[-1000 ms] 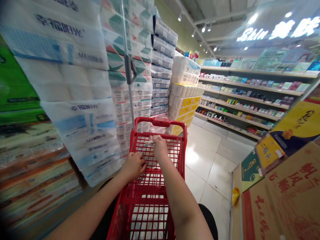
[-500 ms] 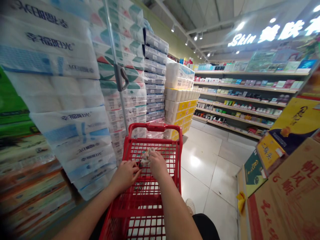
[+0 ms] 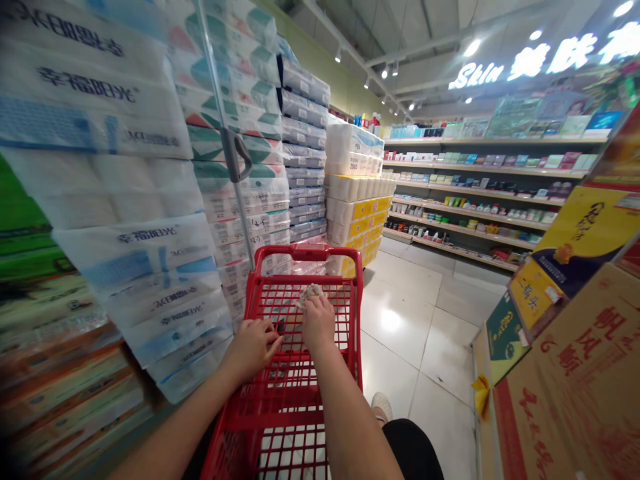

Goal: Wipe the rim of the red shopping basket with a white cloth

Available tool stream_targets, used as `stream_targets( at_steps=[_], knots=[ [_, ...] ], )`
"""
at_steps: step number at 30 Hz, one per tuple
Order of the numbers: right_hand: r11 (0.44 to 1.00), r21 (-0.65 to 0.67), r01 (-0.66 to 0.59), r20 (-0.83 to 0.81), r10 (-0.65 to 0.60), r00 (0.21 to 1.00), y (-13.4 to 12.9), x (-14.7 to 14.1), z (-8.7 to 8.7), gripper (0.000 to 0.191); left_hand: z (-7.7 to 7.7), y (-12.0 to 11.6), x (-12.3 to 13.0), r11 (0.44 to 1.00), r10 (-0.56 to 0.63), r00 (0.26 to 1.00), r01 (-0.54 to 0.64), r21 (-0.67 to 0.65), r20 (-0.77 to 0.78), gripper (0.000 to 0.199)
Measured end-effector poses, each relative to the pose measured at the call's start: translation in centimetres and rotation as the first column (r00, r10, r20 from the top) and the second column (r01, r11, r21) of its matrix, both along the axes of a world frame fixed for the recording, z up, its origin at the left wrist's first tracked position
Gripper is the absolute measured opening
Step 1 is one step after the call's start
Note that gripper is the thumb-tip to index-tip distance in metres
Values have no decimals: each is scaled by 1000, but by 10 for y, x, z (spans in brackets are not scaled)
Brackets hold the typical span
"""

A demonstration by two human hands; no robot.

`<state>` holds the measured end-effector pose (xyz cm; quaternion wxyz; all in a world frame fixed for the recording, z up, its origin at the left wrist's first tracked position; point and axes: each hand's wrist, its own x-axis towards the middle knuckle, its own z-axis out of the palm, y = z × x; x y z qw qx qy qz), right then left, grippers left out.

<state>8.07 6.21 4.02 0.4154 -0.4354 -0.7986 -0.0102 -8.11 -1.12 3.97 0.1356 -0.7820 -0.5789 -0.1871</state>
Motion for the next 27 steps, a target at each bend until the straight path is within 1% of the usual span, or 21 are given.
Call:
stream_targets(
  at_steps=[4,5,6,8,9,10,11,14,15,16,17,18,20,21,22,25,26,27],
  knots=[
    [999,0,-33,-29,33,999,2,2,-3,51,0,-2,0,1000,-6,1000,6,-1,-8,32],
    [1000,-2,-23,-54,23,998,4,4,-5,55,0,-3,-1,1000,-7,1000,7,0,-3,33],
    [1000,-8,9,-90,-10,996,6,7,-6,56,0,-3,-1,1000,-8,1000,8,2,4,33],
    [992,-29,121,-167,-124,978,11,13,-8,52,-1,-2,-1,1000,-9,1000,9,5,17,33],
    [985,-37,169,-187,-173,967,12,15,-9,48,-1,-2,-1,1000,-9,1000,9,7,19,34],
    [981,-36,189,-184,-192,964,13,16,-9,44,-1,-2,-1,1000,-10,1000,9,8,18,34],
    [985,-23,172,-158,-173,972,14,15,-10,42,-2,-1,0,1000,-8,1000,8,9,14,34],
    [999,26,-21,6,20,1000,12,12,-7,41,-2,0,1,1000,-2,1000,2,7,-4,34],
    [998,25,-54,43,53,998,11,12,-5,43,-2,0,1,1000,0,1000,0,5,-8,34],
    [999,14,-42,55,42,998,10,14,-3,45,-2,0,1,1000,2,1000,-2,3,-11,34],
    [1000,-6,17,44,-17,999,10,16,-1,48,-2,0,1,1000,5,1000,-5,2,-12,34],
    [993,-34,110,20,-109,994,10,19,1,49,-1,-1,2,1000,6,1000,-6,1,-12,35],
    [952,-98,290,-4,-292,956,10,25,4,48,0,-2,2,1000,6,1000,-6,3,-11,35],
    [934,-117,339,11,-340,940,9,26,5,45,0,-2,2,1000,5,1000,-5,4,-12,35],
    [929,-122,349,44,-346,937,8,27,5,41,1,-3,2,1000,4,1000,-4,5,-13,35],
    [955,-96,282,153,-266,952,5,28,6,30,1,-3,2,1000,2,1000,-2,6,-10,35],
    [954,-90,287,158,-271,949,5,29,7,30,0,-3,2,1000,2,1000,-2,8,-7,35],
    [944,-90,317,144,-303,942,5,30,7,31,0,-3,2,1000,2,1000,-2,10,-4,35]
  ],
)
